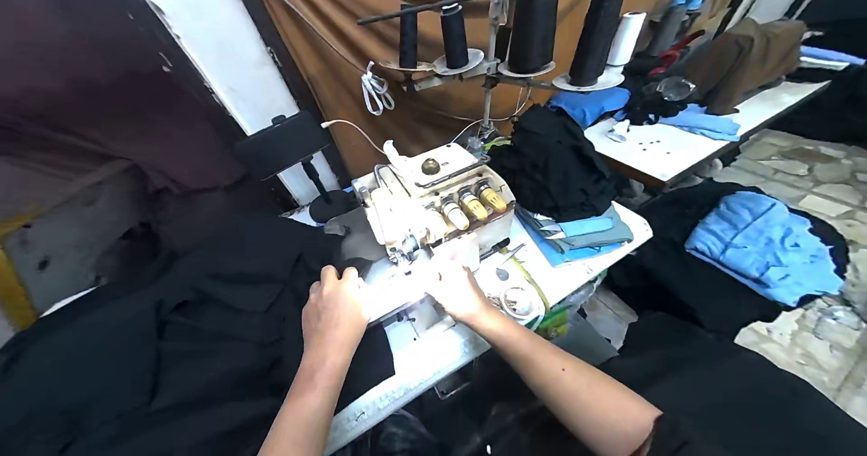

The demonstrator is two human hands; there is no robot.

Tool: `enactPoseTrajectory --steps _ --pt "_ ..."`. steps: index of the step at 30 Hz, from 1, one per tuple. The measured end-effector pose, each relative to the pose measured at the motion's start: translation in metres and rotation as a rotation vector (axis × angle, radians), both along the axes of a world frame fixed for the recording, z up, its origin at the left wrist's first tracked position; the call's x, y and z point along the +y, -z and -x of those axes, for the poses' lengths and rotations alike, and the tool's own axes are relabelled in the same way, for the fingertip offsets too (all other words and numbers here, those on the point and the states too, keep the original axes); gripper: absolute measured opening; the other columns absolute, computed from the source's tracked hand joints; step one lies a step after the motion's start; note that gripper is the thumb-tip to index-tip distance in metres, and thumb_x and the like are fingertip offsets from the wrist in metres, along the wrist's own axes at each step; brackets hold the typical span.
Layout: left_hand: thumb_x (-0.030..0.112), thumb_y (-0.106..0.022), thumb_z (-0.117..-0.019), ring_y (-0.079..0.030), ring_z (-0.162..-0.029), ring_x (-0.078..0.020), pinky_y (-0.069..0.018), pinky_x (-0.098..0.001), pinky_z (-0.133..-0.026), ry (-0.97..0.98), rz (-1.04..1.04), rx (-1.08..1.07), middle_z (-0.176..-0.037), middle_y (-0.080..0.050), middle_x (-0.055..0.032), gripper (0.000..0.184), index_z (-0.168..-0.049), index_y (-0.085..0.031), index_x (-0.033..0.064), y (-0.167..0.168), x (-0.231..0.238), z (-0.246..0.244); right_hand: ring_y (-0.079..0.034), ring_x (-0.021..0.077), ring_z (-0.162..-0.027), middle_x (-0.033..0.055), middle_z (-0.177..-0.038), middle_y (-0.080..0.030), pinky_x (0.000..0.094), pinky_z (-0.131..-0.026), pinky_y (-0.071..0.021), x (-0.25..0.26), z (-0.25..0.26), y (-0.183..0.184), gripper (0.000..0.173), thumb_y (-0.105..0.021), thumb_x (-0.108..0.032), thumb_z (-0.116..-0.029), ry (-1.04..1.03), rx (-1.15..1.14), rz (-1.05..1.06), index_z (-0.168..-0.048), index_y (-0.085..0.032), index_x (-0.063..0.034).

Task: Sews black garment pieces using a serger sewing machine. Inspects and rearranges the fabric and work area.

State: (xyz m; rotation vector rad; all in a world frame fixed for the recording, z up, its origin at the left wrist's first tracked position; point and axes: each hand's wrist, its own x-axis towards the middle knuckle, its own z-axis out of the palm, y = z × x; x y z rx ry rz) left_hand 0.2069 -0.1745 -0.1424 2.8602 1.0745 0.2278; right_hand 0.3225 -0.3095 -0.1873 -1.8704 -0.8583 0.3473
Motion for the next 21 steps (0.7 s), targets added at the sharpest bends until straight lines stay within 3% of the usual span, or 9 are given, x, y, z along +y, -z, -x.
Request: enactPoseTrajectory --steps 3,5,7,9,10,12,14,18,21 --pt "0.015 -0.046 -0.1073 -0.064 -0.116 -0.0445 -0.0503 -0.0569 -0.096 -0.039 0.094 0.176 -0.129 -0.062 -0.0285 0.033 -0.125 -0.067 -0.0045 -0.02 -0.022 0.021 -0.067 0.0265 -0.098 0.0211 -0.104 -0.071 0.0418 -0.093 -0.0504 0.0 0.001 0.001 0.03 -0.062 -0.018 -0.1001 0.011 0.003 0.025 -0.113 -0.07 0.0076" --pt "0.02 -0.047 -0.1078 -0.063 -0.118 -0.0437 -0.0488 -0.0582 -0.097 -0.024 0.189 0.288 -0.126 -0.065 -0.0276 0.035 -0.123 -0.067 -0.0047 -0.035 -0.039 0.034 -0.064 0.0231 -0.089 0.0176 -0.095 -0.068 0.0398 -0.085 -0.0504 -0.003 0.005 0.002 0.029 -0.063 -0.02 -0.0993 0.03 0.0 0.022 -0.109 -0.069 0.0066" --pt "0.024 -0.052 -0.1066 -0.064 -0.118 -0.043 -0.0478 -0.0592 -0.099 0.094 0.3 0.378 -0.122 -0.067 -0.0268 0.036 -0.122 -0.068 -0.0042 -0.042 -0.048 0.041 -0.06 0.0138 -0.077 0.0108 -0.086 -0.067 0.0312 -0.073 -0.0503 -0.01 0.012 0.014 0.028 -0.06 -0.022 -0.0984 -0.032 -0.082 -0.106 -0.107 -0.07 0.0039" --pt "0.021 -0.052 -0.1058 -0.064 -0.115 -0.0412 -0.0476 -0.0582 -0.098 0.355 0.381 0.413 -0.117 -0.068 -0.0257 0.032 -0.12 -0.067 -0.004 -0.035 -0.049 0.041 -0.06 0.0032 -0.079 0.006 -0.089 -0.07 0.0213 -0.075 -0.0495 -0.019 0.018 0.03 0.034 -0.053 -0.025 -0.1021 -0.227 -0.154 -0.31 -0.106 -0.074 0.0017" --pt "0.017 -0.052 -0.1048 -0.066 -0.112 -0.0407 -0.0483 -0.0576 -0.097 0.499 0.403 0.354 -0.112 -0.069 -0.0254 0.029 -0.118 -0.067 -0.0049 -0.025 -0.048 0.038 -0.066 0.0052 -0.088 0.009 -0.095 -0.073 0.0228 -0.083 -0.0526 -0.023 0.017 0.034 0.039 -0.049 -0.026 -0.1046 -0.312 -0.222 -0.368 -0.105 -0.076 0.002" --pt "0.011 -0.05 -0.1041 -0.067 -0.11 -0.0406 -0.0489 -0.0568 -0.097 0.658 0.426 0.217 -0.109 -0.07 -0.0257 0.028 -0.117 -0.068 -0.0069 -0.006 -0.05 0.025 -0.064 0.0133 -0.076 0.0095 -0.076 -0.067 0.0298 -0.073 -0.051 -0.025 0.012 0.038 0.046 -0.046 -0.029 -0.1054 -0.259 -0.393 -0.377 -0.083 -0.073 0.0004" --pt "0.01 -0.045 -0.1065 -0.065 -0.114 -0.0416 -0.0474 -0.056 -0.1 0.65 0.429 0.174 -0.112 -0.068 -0.0272 0.03 -0.119 -0.065 -0.0089 0.006 -0.056 0.006 -0.066 0.0262 -0.069 0.0145 -0.069 -0.065 0.0433 -0.065 -0.0514 -0.025 -0.001 0.037 0.045 -0.049 -0.027 -0.1019 -0.108 -0.54 -0.246 -0.075 -0.07 0.0022" --pt "0.009 -0.04 -0.1081 -0.063 -0.122 -0.0384 -0.0464 -0.051 -0.105 0.499 0.413 0.132 -0.121 -0.067 -0.0261 0.034 -0.127 -0.063 -0.0074 0.03 -0.067 -0.021 -0.072 0.0391 -0.091 0.0224 -0.092 -0.073 0.0579 -0.079 -0.055 -0.025 -0.021 0.04 0.033 -0.054 -0.02 -0.1012 -0.088 -0.565 -0.056 -0.097 -0.076 0.0047" --pt "0.005 -0.041 -0.105 -0.064 -0.12 -0.038 -0.0471 -0.0516 -0.104 0.541 0.431 0.144 -0.119 -0.069 -0.0252 0.034 -0.127 -0.065 -0.0056 0.032 -0.073 -0.009 -0.068 0.0219 -0.087 0.0141 -0.09 -0.071 0.0426 -0.082 -0.053 -0.034 -0.017 0.037 0.034 -0.051 -0.022 -0.1045 -0.041 -0.265 -0.033 -0.105 -0.074 0.0032"
